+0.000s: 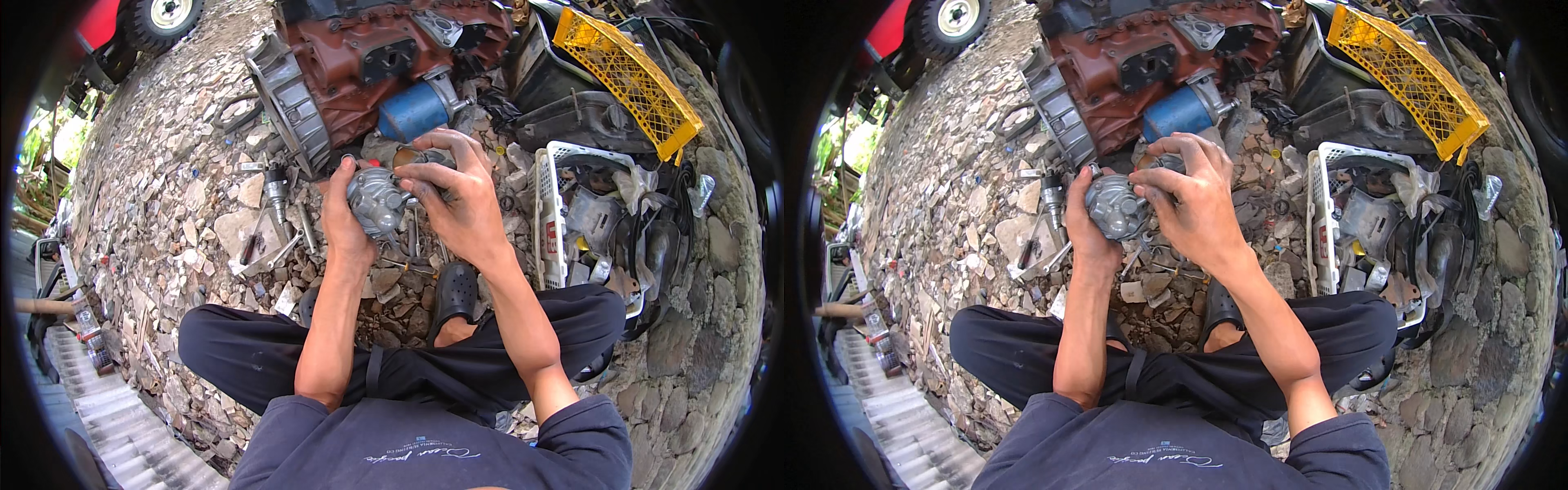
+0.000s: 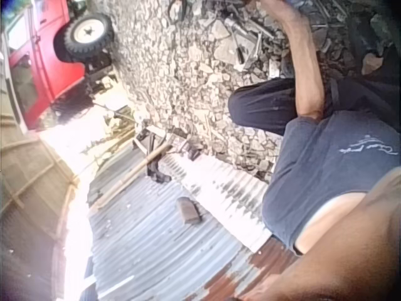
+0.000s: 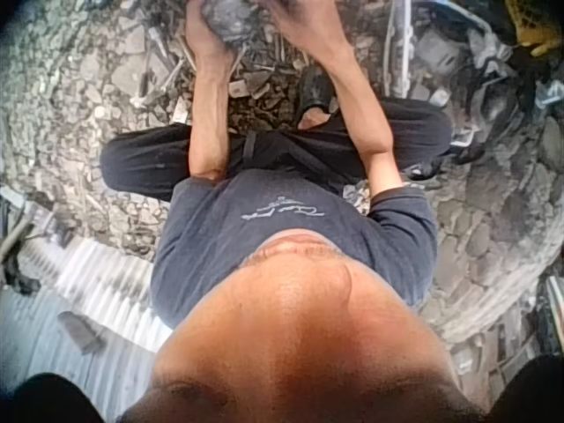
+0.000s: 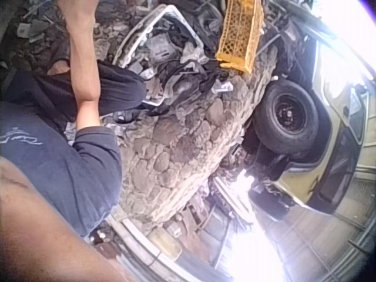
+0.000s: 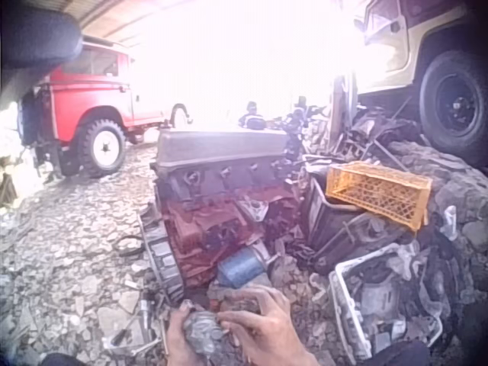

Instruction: The person sits cross-legged on a rocky ground and uses a screwdriver to disassemble a metallic mechanical component. They remove screws, separate the housing, and inspect the internal parts while surrounded by various tools and debris.

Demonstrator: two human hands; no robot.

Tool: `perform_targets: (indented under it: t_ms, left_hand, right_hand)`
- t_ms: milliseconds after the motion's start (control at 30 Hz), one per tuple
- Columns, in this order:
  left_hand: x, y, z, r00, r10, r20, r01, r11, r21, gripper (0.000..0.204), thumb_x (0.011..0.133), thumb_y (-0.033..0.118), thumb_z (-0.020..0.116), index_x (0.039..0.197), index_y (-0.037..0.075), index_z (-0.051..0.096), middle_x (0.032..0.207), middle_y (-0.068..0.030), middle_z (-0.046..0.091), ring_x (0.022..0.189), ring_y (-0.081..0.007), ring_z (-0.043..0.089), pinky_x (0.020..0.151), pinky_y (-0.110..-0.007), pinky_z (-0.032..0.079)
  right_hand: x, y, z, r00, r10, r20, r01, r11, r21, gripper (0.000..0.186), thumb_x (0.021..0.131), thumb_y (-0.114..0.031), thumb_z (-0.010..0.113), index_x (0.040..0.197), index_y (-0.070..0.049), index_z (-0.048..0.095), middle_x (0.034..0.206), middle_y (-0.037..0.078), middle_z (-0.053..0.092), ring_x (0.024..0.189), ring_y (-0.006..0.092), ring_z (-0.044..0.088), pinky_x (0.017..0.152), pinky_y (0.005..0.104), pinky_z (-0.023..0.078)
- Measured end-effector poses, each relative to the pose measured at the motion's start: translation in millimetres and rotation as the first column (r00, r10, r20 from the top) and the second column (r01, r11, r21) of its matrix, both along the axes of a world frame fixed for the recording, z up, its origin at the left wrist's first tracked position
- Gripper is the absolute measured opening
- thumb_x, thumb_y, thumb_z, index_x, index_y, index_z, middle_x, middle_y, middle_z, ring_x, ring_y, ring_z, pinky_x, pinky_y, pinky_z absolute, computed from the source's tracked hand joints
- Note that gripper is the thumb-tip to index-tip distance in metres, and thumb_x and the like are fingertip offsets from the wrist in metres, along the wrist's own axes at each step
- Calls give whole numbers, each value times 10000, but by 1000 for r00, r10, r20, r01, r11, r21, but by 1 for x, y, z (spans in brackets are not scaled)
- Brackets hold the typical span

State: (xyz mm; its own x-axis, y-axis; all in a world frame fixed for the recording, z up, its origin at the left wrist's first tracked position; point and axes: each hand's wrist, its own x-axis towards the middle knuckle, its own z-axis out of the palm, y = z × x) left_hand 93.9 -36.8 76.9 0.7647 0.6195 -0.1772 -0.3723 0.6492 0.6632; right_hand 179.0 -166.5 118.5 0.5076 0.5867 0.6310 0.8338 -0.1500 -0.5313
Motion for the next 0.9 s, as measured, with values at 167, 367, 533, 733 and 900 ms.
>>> perform_targets:
  t_ms: [167,367,533,733,900]
  left_hand:
    - [1,1,-7,999,33,-39,-28,991,127,336,959,357,585,1030,31,627,892,-72,672,767,-160,642,711,-293,514]
    - [-1,2,-9,998,25,-55,-4,936,353,354,957,360,583,997,10,620,879,-60,640,777,-128,605,714,-265,474]
    - [-5,1,-2,1000,15,14,-20,830,557,306,938,315,639,981,12,619,885,-6,588,809,-83,522,738,-241,414]
    - [-8,4,-5,997,-67,46,21,757,653,294,910,302,647,991,22,612,890,0,566,819,-82,504,743,-239,396]
    - [0,-3,-16,995,43,86,-83,827,556,278,908,288,618,983,20,607,892,-4,562,834,-95,512,769,-251,404]
  right_hand:
    - [-1,0,0,1000,-4,-20,4,1000,-23,167,750,-108,779,913,-143,777,1132,59,631,1176,293,524,1011,456,340]
    - [8,-6,-2,982,34,-185,-42,998,-36,208,691,-137,840,889,-132,778,1130,83,638,1141,296,555,992,429,412]
    - [19,-15,4,930,140,-340,-166,985,-49,269,643,-142,885,883,-105,769,1111,91,624,1104,281,578,954,396,465]
    - [18,-21,9,934,171,-313,-193,980,-40,307,628,-138,896,893,-85,751,1074,90,599,1051,269,598,918,378,482]
    - [11,-15,2,956,82,-282,-76,997,31,303,647,-134,885,907,-72,743,1071,110,605,1045,274,604,910,386,482]
